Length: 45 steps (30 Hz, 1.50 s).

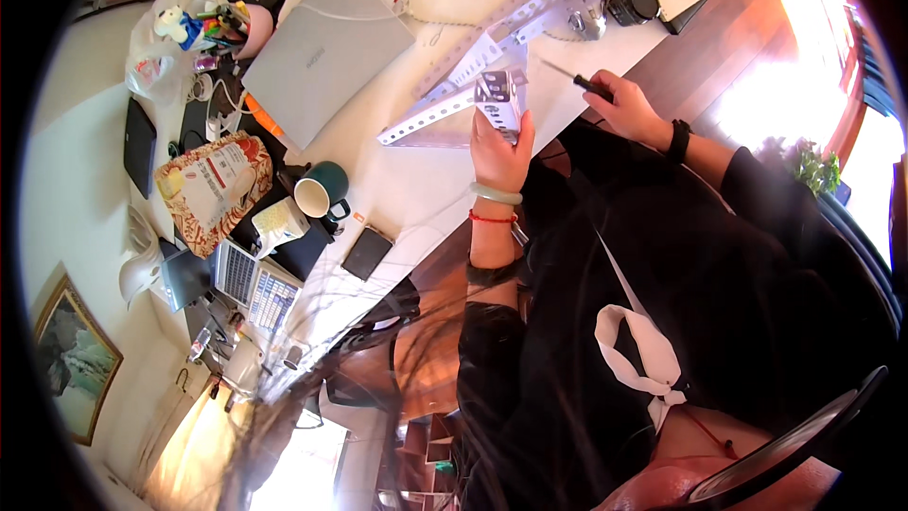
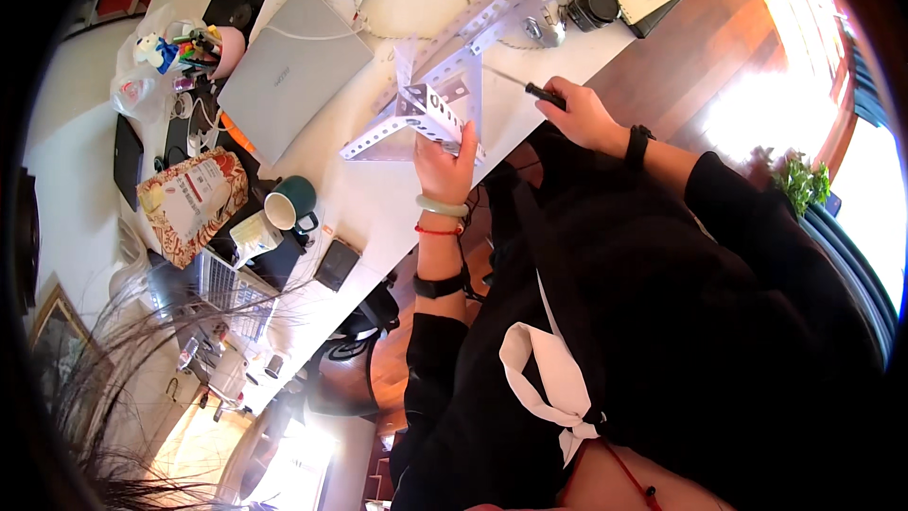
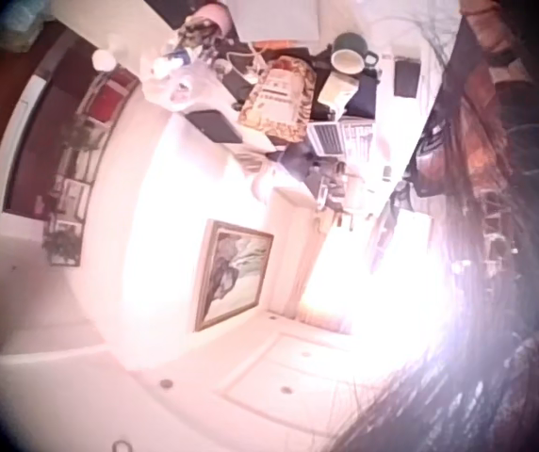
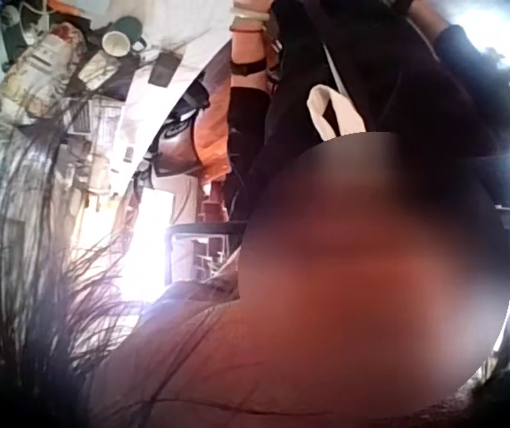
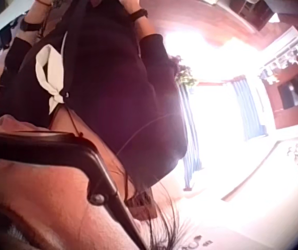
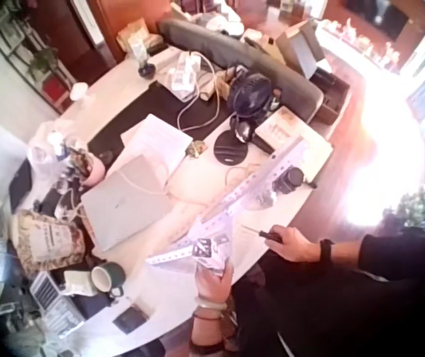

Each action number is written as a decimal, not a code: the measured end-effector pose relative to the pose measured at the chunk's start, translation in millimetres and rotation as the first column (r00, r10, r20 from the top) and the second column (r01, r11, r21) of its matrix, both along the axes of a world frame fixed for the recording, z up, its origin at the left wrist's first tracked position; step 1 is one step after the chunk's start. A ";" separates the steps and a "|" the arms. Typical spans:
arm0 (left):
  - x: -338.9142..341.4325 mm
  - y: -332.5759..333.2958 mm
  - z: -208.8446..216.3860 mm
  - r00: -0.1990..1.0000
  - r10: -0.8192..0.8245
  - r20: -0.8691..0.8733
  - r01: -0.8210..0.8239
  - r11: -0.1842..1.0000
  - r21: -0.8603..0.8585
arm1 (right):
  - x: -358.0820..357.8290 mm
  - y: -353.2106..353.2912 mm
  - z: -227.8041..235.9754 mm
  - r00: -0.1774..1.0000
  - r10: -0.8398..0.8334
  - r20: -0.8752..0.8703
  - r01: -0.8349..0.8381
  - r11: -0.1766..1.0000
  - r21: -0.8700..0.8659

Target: The person assembles a white metal structural component using a screwdriver to tighten screws, then places the assembled piece into a red shopping bag.

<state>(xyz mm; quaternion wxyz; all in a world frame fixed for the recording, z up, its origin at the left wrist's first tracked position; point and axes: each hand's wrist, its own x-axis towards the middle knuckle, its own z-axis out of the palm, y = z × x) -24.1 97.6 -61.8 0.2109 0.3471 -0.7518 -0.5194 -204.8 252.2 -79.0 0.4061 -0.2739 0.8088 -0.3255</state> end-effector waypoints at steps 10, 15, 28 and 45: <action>-6.3 2.0 -2.8 0.976 0.096 -0.194 0.007 0.883 0.468 | -8.2 -86.6 39.7 0.941 -0.027 0.337 0.122 0.957 -0.262; 6.6 0.1 -7.1 0.961 0.143 -0.235 -0.004 0.863 0.506 | 3.1 -98.0 36.6 0.965 0.055 0.258 0.058 0.910 -0.410; 66.2 21.6 7.2 0.883 0.324 -0.339 -0.132 0.866 0.483 | 7.9 -107.4 19.3 0.912 -0.092 0.399 0.228 0.923 -0.309; -7.8 41.3 24.9 0.916 -0.400 0.013 0.399 0.909 -0.121 | 18.8 -136.6 75.7 0.779 0.050 0.625 0.215 0.916 -0.340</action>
